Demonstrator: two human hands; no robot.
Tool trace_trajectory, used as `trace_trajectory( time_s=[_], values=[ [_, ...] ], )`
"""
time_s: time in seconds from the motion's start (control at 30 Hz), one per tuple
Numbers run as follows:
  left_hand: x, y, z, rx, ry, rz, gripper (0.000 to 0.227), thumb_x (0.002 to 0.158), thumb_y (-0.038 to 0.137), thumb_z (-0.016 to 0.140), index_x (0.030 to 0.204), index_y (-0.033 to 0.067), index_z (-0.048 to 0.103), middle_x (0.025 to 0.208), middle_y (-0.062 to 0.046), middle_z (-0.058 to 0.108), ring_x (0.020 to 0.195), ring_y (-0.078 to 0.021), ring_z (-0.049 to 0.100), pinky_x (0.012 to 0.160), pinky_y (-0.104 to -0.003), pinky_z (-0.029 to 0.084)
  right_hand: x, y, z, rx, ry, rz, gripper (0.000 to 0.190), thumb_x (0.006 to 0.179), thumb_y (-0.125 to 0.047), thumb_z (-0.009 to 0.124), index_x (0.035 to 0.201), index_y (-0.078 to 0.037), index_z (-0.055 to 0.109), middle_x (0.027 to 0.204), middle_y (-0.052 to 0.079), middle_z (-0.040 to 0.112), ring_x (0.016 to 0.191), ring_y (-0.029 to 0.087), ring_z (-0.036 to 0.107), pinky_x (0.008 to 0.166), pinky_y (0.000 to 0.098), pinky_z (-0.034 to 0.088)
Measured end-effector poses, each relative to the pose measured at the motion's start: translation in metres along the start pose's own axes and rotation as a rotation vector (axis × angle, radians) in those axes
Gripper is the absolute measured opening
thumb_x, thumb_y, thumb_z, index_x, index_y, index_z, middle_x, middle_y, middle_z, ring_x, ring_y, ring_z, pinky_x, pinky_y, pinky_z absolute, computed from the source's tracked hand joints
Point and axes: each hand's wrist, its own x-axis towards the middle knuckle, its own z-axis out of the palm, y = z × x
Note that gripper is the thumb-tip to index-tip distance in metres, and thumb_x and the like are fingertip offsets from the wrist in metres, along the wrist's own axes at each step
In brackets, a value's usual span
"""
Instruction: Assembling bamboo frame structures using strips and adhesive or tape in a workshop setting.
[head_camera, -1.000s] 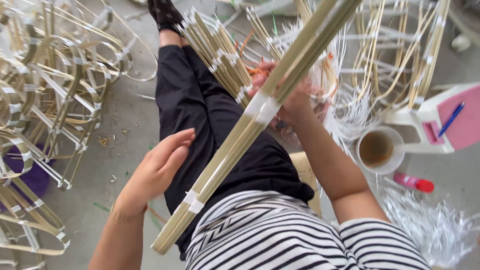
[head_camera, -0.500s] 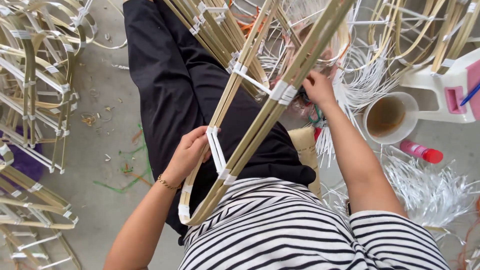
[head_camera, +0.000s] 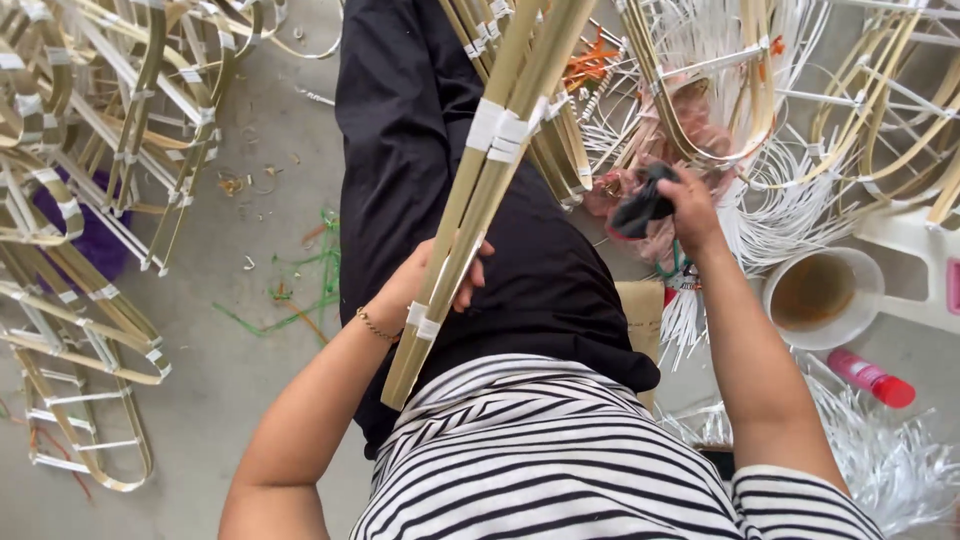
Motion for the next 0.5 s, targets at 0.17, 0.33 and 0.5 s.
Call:
trace_trajectory(
  time_s=[0.17,0.33,0.5],
  values=[
    [0.004,-0.021,-0.015,-0.065,-0.098,0.188,0.023,0.104,0.019,0.056,0.116,0.002,0.066,0.076,-0.002,0.066,0.053,-0.0044,0.057,0.043,-0.018,0.044,-0.001,-0.075,0.087,0.378,-0.101,-0.021,0.04,0.101,-0.02,0.062,0.137,-0.004,0.057,0.108,0.011,0.07,0.094,0.021,0.069,0.085,0.0344,0.058],
    [0.009,-0.041,-0.015,0.129,-0.009,0.323,0.017,0.108,0.014,0.056,0.118,0.0027,0.065,0.082,0.003,0.064,0.065,-0.001,0.057,0.055,-0.018,0.047,-0.003,-0.194,0.205,-0.317,-0.258,-0.184,0.029,0.1,-0.027,0.067,0.109,0.0,0.072,0.094,0.011,0.076,0.088,0.019,0.068,0.081,0.0347,0.056],
    [0.005,-0.052,-0.022,0.098,-0.022,0.36,0.024,0.1,0.009,0.062,0.124,0.0065,0.066,0.087,0.006,0.063,0.071,0.0008,0.055,0.061,-0.018,0.046,0.03,-0.237,0.21,-0.454,0.037,0.037,0.041,0.085,-0.041,0.076,0.099,-0.003,0.071,0.093,0.012,0.075,0.086,0.022,0.075,0.078,0.0368,0.06]
  ],
)
